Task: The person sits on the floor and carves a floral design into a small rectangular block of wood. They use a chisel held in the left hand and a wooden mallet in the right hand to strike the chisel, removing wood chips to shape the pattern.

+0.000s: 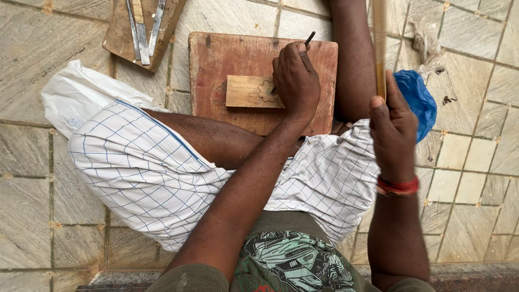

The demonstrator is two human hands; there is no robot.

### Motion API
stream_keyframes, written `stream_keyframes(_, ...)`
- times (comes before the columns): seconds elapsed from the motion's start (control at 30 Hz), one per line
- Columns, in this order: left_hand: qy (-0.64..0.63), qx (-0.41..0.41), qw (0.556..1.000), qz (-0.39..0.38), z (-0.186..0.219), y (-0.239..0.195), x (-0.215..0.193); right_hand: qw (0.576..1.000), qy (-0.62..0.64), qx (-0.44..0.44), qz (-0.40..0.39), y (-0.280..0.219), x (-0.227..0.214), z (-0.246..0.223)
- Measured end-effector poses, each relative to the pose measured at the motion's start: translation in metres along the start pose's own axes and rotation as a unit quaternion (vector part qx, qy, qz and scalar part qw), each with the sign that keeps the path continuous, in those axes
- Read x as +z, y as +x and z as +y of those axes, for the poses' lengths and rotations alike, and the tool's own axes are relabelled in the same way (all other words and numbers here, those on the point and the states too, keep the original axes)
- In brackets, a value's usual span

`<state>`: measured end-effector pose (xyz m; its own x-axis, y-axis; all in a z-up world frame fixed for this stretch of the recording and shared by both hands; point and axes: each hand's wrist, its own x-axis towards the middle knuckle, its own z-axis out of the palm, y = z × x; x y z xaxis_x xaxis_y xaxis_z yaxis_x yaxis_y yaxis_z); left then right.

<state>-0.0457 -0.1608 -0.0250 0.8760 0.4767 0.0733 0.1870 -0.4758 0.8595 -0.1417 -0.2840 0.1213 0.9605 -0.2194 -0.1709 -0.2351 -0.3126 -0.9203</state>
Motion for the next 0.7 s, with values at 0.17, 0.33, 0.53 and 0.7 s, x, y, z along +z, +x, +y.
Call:
stream_keyframes(0.17, 0.011, 0.016, 1.000, -0.012, 0.004, 0.002, -0.006, 0.988, -0.124, 0.018, -0.092, 0.003, -0.003, 0.003)
stream_keyframes(0.33, 0.000, 0.042, 0.999, -0.027, -0.001, -0.005, -0.006, 0.999, -0.018, 0.009, -0.038, -0.003, -0.001, 0.012)
stream_keyframes(0.53, 0.006, 0.050, 0.997, -0.053, -0.007, -0.003, -0.007, 0.993, -0.069, 0.012, -0.098, -0.009, 0.003, 0.014)
stream_keyframes(0.7, 0.052, 0.077, 0.995, -0.047, -0.009, -0.005, -0.003, 1.000, 0.016, -0.006, -0.019, -0.016, 0.001, 0.012)
